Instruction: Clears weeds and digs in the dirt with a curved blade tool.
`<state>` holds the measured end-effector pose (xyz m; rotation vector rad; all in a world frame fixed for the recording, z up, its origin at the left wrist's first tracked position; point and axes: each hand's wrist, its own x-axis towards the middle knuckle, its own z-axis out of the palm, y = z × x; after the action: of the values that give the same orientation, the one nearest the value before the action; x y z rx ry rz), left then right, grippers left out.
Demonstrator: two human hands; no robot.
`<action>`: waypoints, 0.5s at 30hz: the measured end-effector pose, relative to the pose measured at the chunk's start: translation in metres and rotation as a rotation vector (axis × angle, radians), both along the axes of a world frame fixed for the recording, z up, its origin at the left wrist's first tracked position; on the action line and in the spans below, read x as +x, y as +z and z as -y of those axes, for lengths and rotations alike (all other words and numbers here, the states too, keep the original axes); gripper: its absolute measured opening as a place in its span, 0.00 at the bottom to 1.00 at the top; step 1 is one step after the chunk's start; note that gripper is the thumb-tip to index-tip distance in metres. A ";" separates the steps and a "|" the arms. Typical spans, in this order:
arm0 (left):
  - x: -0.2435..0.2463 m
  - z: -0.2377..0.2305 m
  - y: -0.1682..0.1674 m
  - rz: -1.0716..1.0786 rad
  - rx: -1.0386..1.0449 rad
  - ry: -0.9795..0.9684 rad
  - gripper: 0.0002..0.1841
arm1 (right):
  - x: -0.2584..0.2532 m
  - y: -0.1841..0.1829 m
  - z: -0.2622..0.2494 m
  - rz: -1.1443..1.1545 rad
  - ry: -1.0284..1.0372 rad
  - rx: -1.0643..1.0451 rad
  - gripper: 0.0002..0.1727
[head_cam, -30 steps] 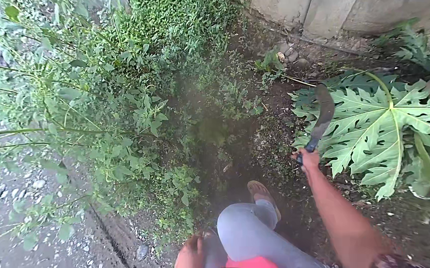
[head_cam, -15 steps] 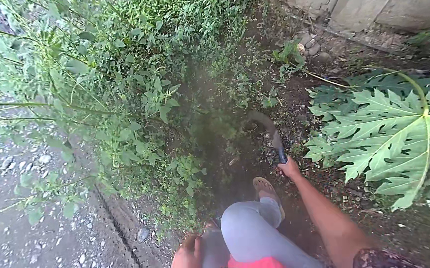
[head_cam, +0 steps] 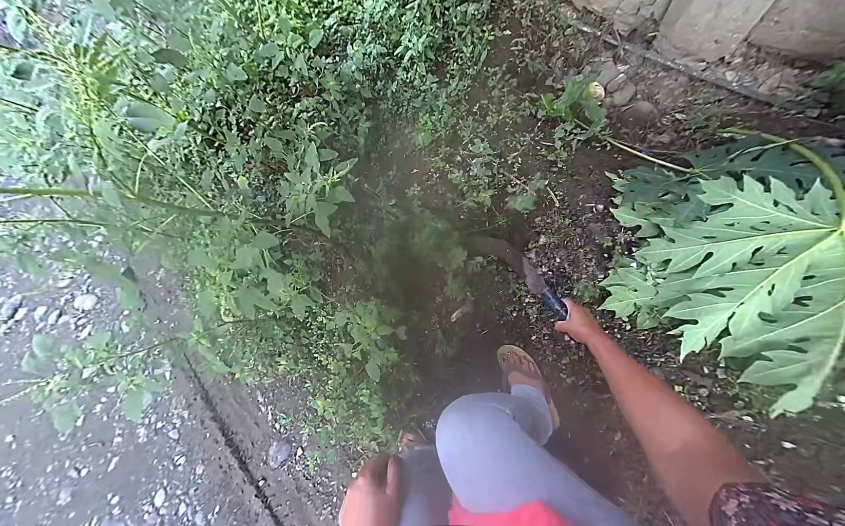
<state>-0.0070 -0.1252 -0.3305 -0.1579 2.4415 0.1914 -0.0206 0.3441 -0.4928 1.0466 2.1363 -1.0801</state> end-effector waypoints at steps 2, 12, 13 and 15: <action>0.002 0.001 0.001 -0.006 0.005 0.008 0.21 | 0.003 0.005 0.006 -0.060 -0.177 0.024 0.38; -0.003 0.000 0.003 0.033 -0.024 0.008 0.22 | -0.018 -0.021 0.044 -0.021 -0.443 -0.060 0.43; -0.004 -0.001 0.002 0.026 -0.017 0.008 0.21 | -0.010 -0.018 0.033 0.030 -0.339 -0.026 0.44; -0.002 -0.001 0.001 0.019 -0.020 0.013 0.21 | 0.003 -0.007 0.007 0.043 -0.261 0.025 0.42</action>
<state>-0.0089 -0.1245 -0.3295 -0.1836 2.4247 0.1704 -0.0176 0.3369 -0.4996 1.3767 2.0240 -1.1383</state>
